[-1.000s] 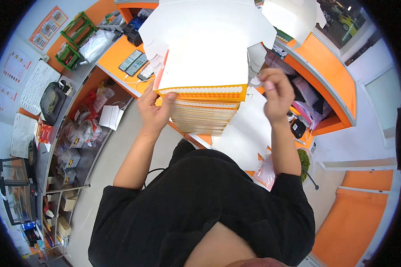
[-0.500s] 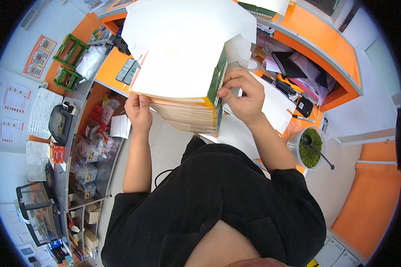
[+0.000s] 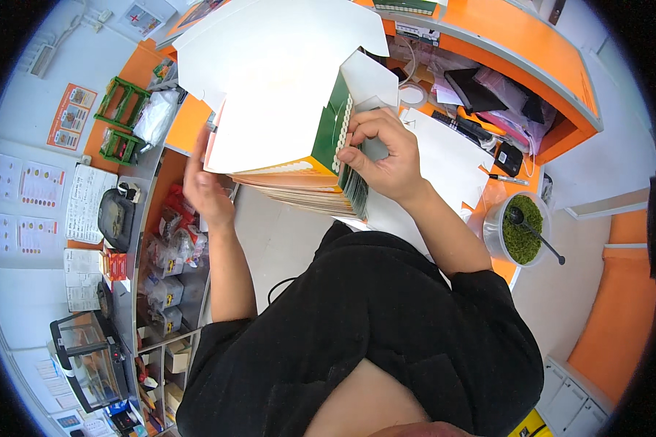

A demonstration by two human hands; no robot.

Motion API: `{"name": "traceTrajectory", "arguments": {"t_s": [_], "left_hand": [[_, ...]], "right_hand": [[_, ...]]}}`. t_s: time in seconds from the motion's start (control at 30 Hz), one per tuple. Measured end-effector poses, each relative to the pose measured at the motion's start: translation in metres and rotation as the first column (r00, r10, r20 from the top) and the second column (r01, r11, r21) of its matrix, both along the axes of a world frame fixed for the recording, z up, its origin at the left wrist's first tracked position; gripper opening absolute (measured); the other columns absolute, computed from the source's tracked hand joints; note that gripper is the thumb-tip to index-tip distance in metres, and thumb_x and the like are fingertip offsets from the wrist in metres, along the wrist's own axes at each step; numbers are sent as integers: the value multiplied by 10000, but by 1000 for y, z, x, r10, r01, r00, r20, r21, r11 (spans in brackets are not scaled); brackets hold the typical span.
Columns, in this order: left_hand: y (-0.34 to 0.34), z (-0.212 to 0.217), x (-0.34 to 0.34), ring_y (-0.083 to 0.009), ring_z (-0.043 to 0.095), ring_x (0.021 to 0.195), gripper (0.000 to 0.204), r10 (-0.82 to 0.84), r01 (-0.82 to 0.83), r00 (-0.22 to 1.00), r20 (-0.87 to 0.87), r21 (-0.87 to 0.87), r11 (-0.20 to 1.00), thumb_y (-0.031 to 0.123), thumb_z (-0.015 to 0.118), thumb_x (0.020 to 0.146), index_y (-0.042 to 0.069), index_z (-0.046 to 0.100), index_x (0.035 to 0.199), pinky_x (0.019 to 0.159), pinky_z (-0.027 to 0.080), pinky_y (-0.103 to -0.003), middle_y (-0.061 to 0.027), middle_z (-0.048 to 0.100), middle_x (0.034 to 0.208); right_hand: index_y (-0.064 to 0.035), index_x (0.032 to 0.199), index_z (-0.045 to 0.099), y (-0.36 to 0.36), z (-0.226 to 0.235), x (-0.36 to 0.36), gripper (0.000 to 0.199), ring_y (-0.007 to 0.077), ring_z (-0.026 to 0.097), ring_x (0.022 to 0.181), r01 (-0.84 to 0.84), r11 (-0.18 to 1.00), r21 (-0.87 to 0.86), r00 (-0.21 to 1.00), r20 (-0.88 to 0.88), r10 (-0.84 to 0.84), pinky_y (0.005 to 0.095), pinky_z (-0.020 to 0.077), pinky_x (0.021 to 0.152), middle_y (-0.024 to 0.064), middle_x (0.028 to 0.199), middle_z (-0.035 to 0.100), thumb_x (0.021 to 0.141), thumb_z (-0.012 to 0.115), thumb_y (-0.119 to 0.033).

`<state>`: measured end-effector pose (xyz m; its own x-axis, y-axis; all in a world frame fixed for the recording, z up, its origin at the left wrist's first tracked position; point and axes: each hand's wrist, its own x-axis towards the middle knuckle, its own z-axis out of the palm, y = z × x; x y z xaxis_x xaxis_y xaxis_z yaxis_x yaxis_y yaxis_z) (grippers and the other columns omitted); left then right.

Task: The person assembles a stack of cardboard boxes by folding the sides and flaps of each box by hand, one at a time, and then stacks the assembled boxes together before moving the completed stack to a different surface.

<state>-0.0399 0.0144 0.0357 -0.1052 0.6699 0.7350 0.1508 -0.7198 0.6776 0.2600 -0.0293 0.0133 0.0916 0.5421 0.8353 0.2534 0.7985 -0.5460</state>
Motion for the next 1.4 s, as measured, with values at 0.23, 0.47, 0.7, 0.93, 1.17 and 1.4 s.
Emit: {"name": "traceTrajectory", "arguments": {"t_s": [0.23, 0.47, 0.7, 0.93, 1.17, 1.4], "left_hand": [[-28, 125, 90, -179, 661, 827, 390, -180, 65, 751, -636, -200, 978, 267, 526, 1012, -64, 729, 975, 783, 515, -326, -131, 716, 881], [13, 137, 147, -212, 611, 518, 507, -345, -103, 198, -918, -369, 924, 378, 617, 912, -59, 653, 659, 544, 491, -350, -118, 590, 534], [12, 140, 155, -334, 632, 543, 375, -532, -182, 203, -822, -566, 804, 260, 592, 824, -55, 658, 632, 592, 532, -409, -221, 589, 549], [21, 130, 154, -298, 562, 472, 392, -377, -71, 142, -915, -390, 918, 267, 612, 838, -75, 620, 646, 518, 467, -416, -214, 527, 532], [21, 128, 152, -372, 591, 557, 369, -268, -16, 44, -962, -269, 963, 272, 639, 823, -63, 652, 669, 608, 499, -453, -249, 556, 582], [21, 97, 148, -395, 663, 699, 373, -110, -15, 69, -992, -112, 994, 327, 633, 847, -20, 719, 740, 699, 540, -456, -246, 653, 699]], "right_hand": [[-74, 885, 658, -1, -2, 3, 319, 222, 595, 809, 27, 1000, -9, 999, 24, -27, 338, 457, 742, 58, 910, 679, 802, 866, -300], [-72, 926, 646, -2, 2, 5, 340, 238, 598, 814, 19, 999, 40, 996, 82, -23, 342, 463, 752, 57, 919, 675, 786, 871, -285], [-89, 894, 673, -1, 5, 19, 330, 251, 574, 916, 7, 1000, 0, 976, 216, -7, 352, 456, 782, 50, 933, 643, 773, 870, -325], [-114, 855, 697, -5, 11, 29, 371, 245, 516, 995, -190, 976, -104, 920, 328, 214, 366, 432, 863, 43, 1032, 563, 674, 918, -350], [-111, 811, 686, -4, 15, 33, 393, 253, 509, 1048, -250, 962, -113, 888, 369, 274, 382, 418, 938, 51, 1063, 536, 630, 938, -351], [-106, 826, 706, -4, 12, 34, 379, 280, 496, 1169, -267, 941, -207, 909, 271, 317, 428, 420, 1013, 71, 1158, 530, 630, 946, -323]]}}
